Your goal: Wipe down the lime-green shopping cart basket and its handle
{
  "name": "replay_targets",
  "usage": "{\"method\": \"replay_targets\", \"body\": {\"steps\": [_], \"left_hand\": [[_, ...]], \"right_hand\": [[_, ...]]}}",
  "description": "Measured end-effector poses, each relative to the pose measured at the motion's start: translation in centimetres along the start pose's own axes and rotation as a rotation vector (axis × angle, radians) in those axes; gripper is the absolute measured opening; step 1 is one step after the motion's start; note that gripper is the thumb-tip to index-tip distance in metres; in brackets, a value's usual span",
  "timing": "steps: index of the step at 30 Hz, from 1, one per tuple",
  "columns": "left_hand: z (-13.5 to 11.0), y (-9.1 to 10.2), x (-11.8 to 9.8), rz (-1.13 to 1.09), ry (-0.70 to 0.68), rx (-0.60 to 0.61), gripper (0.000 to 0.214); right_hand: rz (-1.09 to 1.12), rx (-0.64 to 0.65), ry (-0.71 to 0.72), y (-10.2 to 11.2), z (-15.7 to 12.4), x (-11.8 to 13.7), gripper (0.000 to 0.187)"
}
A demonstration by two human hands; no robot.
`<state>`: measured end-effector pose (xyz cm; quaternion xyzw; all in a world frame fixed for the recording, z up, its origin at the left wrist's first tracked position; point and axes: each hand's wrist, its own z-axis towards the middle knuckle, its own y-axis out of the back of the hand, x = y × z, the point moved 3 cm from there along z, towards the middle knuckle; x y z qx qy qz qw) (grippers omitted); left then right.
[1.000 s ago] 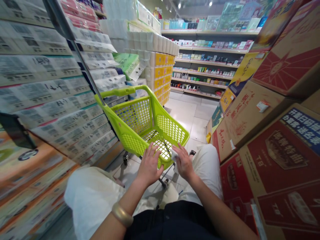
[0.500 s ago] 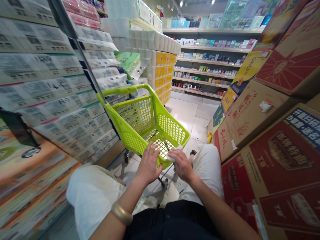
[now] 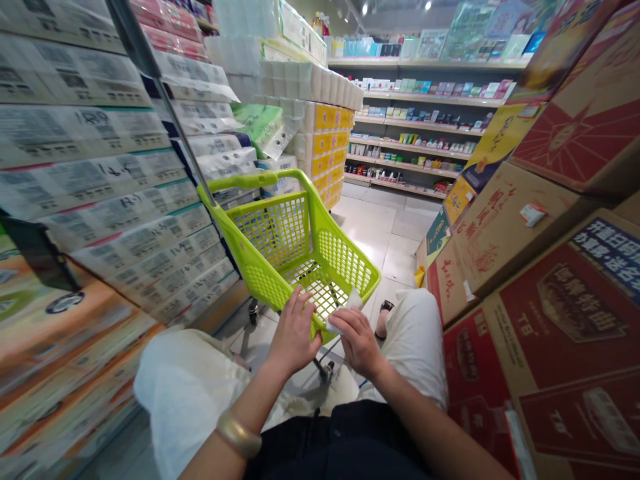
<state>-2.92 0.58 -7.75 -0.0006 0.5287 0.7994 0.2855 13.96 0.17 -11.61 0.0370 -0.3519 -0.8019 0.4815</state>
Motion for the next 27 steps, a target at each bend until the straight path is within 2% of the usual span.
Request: {"method": "replay_targets", "body": {"steps": [3,5,7,9,11,15,17,19,22,25,27], "left_hand": [[-0.3,0.3,0.1,0.016,0.000,0.007,0.034],[-0.4,0.4,0.1,0.024,0.009,0.006,0.033],[-0.4,0.3,0.0,0.025,0.016,0.003,0.033],[-0.4,0.2,-0.1,0.017,0.022,-0.001,0.034],[-0.5,0.1,-0.1,0.010,0.029,-0.007,0.034],[-0.7,0.1,0.0,0.022,0.031,-0.002,0.036],[-0.9,0.3,0.1,0.033,0.031,0.012,0.036],[-1.1,0.5,0.2,0.039,0.038,0.024,0.036],[-1.3,0.7,0.4,0.042,0.056,0.030,0.034],[-1.3,0.7,0.5,0.035,0.052,0.033,0.033],[-1.3,0.6,0.6,0.024,0.042,0.031,0.033]], "right_hand": [[-0.097,-0.072,-0.017,1.2,0.3,-3.4,0.045],[-0.181,-0.170,-0.109,2.3,0.6,-6.4,0.042],[-0.241,-0.264,-0.210,3.1,0.9,-8.2,0.040],[-0.260,-0.291,-0.258,3.3,1.0,-8.1,0.039],[-0.249,-0.226,-0.235,2.7,1.1,-6.1,0.038],[-0.136,-0.094,-0.080,1.3,1.4,-0.6,0.044],[-0.057,-0.079,-0.008,1.1,1.5,0.8,0.049],[-0.034,-0.059,0.002,1.3,1.6,0.4,0.050],[-0.096,-0.066,-0.092,2.1,1.5,-2.8,0.047],[-0.155,-0.141,-0.201,2.8,1.6,-5.6,0.043],[-0.140,-0.163,-0.245,2.7,1.7,-5.7,0.040]]}}
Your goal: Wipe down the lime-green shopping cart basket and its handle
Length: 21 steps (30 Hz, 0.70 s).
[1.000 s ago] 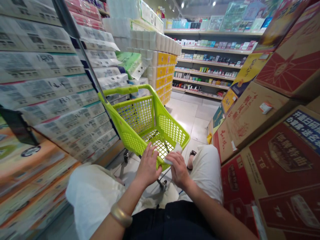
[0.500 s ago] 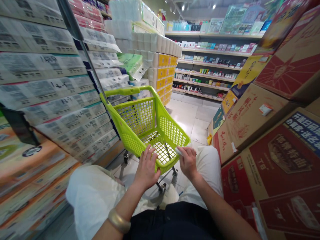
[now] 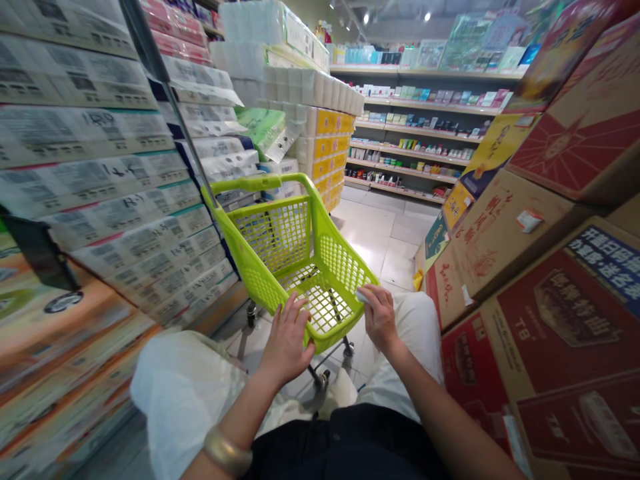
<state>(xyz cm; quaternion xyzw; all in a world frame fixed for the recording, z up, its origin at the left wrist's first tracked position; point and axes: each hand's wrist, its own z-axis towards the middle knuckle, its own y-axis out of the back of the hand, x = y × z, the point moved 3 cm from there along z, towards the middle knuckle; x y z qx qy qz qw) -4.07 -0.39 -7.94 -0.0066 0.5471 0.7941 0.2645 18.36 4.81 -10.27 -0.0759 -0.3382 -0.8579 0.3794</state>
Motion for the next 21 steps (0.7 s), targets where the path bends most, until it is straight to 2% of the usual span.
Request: {"method": "replay_targets", "body": {"steps": [3,6,8,11,14,16,18,21], "left_hand": [[0.0,0.0,0.0,-0.012,-0.008,-0.012,0.034],[-0.1,0.1,0.2,-0.011,-0.010,-0.024,0.035],[-0.3,0.3,0.3,-0.008,-0.016,-0.026,0.034],[-0.4,0.6,0.6,-0.009,-0.027,-0.023,0.031],[-0.4,0.6,0.7,-0.020,-0.028,-0.024,0.030],[-0.3,0.4,0.5,-0.038,-0.024,-0.031,0.031],[-0.2,0.3,0.3,-0.060,-0.018,-0.043,0.034],[-0.1,0.1,0.0,-0.073,-0.011,-0.053,0.038]], "right_hand": [[0.106,0.095,0.030,-0.8,-1.0,3.0,0.041],[0.189,0.227,0.144,-1.5,-2.3,6.4,0.045],[0.192,0.283,0.231,-1.5,-2.6,6.7,0.047],[0.110,0.238,0.231,-0.6,-1.4,3.3,0.046],[0.022,0.067,0.046,0.3,0.2,-1.3,0.040],[0.028,0.002,-0.035,0.2,0.4,-2.1,0.037],[0.081,-0.004,-0.036,-0.5,-0.4,-0.4,0.037],[0.195,0.089,0.078,-1.8,-2.3,4.8,0.041]]}}
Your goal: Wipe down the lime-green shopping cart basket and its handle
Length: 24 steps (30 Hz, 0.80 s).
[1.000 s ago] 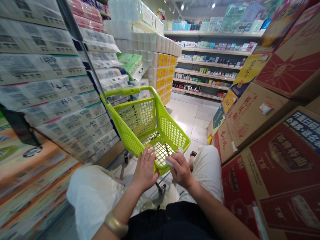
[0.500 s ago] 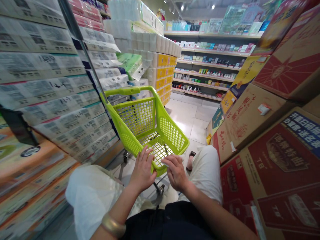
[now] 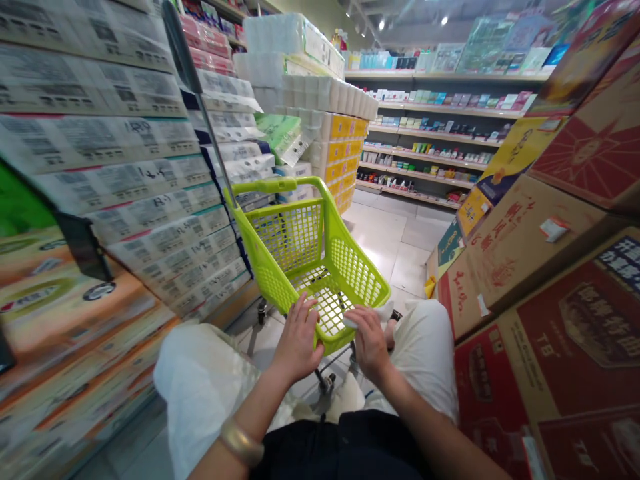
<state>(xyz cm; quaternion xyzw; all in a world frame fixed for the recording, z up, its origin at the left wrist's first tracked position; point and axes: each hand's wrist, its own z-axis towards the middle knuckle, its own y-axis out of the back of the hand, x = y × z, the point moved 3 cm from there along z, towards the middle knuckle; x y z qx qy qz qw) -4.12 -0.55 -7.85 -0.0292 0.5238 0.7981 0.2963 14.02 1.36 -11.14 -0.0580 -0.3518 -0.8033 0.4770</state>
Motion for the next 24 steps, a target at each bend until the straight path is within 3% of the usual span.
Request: {"method": "replay_targets", "body": {"steps": [2,4,7,11,14,19,22,24], "left_hand": [[-0.1,0.0,0.0,0.006,0.001,0.009,0.039],[-0.1,0.1,0.0,0.013,0.000,0.026,0.039],[-0.2,0.3,0.1,0.015,0.009,0.047,0.036],[-0.2,0.3,0.1,0.000,0.019,0.036,0.034],[-0.1,-0.1,0.0,-0.015,0.023,0.018,0.038],[-0.2,-0.1,0.1,-0.004,0.018,0.018,0.040],[-0.3,0.3,0.4,0.013,0.026,0.040,0.040],[-0.3,0.4,0.5,0.020,0.035,0.056,0.039]], "right_hand": [[0.046,0.084,0.089,-1.0,-0.7,2.5,0.046],[0.041,0.125,0.145,-1.0,-0.7,2.8,0.049],[-0.042,0.048,0.109,0.7,0.1,-0.9,0.046],[-0.161,-0.175,-0.109,2.7,0.7,-6.0,0.042],[-0.115,-0.208,-0.163,1.6,-0.3,-4.5,0.045],[0.021,0.010,0.042,-1.1,-2.4,2.0,0.052],[0.013,0.070,0.120,-0.1,-1.9,0.7,0.052],[-0.039,-0.018,0.084,1.5,-1.0,-2.2,0.049]]}}
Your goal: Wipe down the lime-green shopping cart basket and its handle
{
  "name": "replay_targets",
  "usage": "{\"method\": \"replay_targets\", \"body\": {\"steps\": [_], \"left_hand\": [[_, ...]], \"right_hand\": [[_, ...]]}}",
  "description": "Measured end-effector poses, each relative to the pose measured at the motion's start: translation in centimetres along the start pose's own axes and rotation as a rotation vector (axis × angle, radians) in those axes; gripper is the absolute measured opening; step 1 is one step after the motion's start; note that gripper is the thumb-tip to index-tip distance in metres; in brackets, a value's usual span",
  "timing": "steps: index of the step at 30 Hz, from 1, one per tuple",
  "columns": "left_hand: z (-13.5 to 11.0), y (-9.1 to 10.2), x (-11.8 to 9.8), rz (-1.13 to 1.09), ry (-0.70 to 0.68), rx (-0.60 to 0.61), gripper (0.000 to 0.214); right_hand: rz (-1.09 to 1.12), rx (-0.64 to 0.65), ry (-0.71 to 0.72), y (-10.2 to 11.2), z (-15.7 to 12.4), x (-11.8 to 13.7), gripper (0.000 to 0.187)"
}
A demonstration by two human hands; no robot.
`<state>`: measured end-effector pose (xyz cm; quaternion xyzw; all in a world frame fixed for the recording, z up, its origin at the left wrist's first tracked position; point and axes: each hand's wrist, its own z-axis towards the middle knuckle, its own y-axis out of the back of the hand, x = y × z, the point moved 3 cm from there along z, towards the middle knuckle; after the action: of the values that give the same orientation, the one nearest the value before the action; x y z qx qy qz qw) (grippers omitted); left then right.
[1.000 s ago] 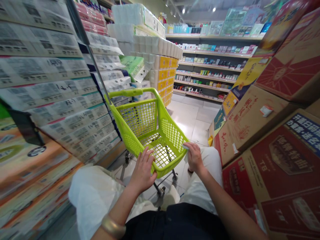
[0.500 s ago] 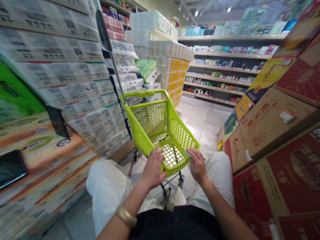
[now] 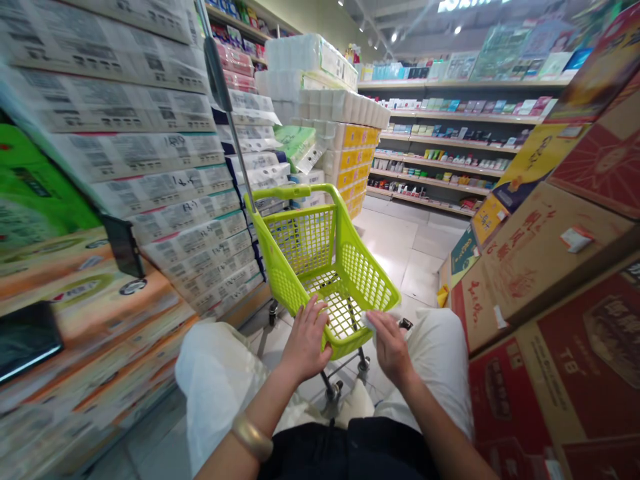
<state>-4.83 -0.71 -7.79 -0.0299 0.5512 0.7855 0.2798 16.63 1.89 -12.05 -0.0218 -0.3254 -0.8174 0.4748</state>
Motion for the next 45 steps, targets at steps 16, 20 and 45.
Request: {"method": "replay_targets", "body": {"steps": [16,20,45], "left_hand": [[0.0,0.3,0.3,-0.004,0.015,0.022,0.039],[0.1,0.2,0.2,-0.008,0.017,0.006,0.037],[0.1,0.5,1.5,-0.071,-0.053,-0.009,0.029]], "right_hand": [[0.080,0.030,0.018,0.6,0.7,0.7,0.045],[-0.063,-0.150,-0.104,2.3,1.1,-2.8,0.040],[0.036,0.030,-0.036,-0.8,-0.4,1.5,0.041]]}}
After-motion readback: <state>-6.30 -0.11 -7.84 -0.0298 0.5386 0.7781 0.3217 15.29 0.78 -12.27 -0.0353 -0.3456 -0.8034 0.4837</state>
